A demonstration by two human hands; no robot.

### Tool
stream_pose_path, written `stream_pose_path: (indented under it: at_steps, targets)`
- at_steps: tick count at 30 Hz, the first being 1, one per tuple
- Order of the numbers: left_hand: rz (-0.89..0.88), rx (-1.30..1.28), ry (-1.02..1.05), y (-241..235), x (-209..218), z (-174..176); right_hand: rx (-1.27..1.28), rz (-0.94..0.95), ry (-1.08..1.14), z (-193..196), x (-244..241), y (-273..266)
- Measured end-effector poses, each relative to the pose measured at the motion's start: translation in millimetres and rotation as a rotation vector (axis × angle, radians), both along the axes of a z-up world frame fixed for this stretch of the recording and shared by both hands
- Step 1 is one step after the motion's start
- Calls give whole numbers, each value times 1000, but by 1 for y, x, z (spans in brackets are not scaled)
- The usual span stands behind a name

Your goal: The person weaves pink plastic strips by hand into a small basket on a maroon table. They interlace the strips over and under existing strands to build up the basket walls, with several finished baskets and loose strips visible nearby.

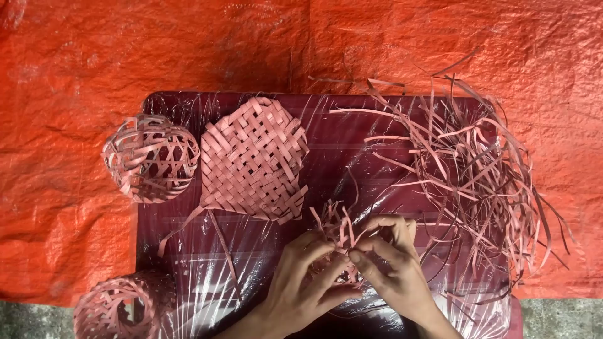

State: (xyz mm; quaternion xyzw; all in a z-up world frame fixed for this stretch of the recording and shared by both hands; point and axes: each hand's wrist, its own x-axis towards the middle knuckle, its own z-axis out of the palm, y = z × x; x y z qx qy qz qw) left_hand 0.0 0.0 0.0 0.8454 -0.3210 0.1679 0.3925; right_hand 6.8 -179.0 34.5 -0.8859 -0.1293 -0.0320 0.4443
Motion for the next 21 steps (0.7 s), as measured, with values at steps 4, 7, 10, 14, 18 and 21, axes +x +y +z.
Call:
stream_pose_path:
  at_steps: [4,7,10,14,18,21]
  targets:
    - [11,79,90,3,4,10,-52,-20,45,-12,-2,-8]
    - [68,47,117,7,6,10,-31,-33,21,-5,1,-9]
    - [62,-22,241,12,3,6,12,-26,-6,-2,1,-10]
    - [22,0,392,11,1,3,1,-16,-51,0,1,-4]
    - [9,-22,370,6,6,14,34,-26,-65,8,2,2]
    - [-21,84,393,6,2,6,-15,-73,-69,5,-2,1]
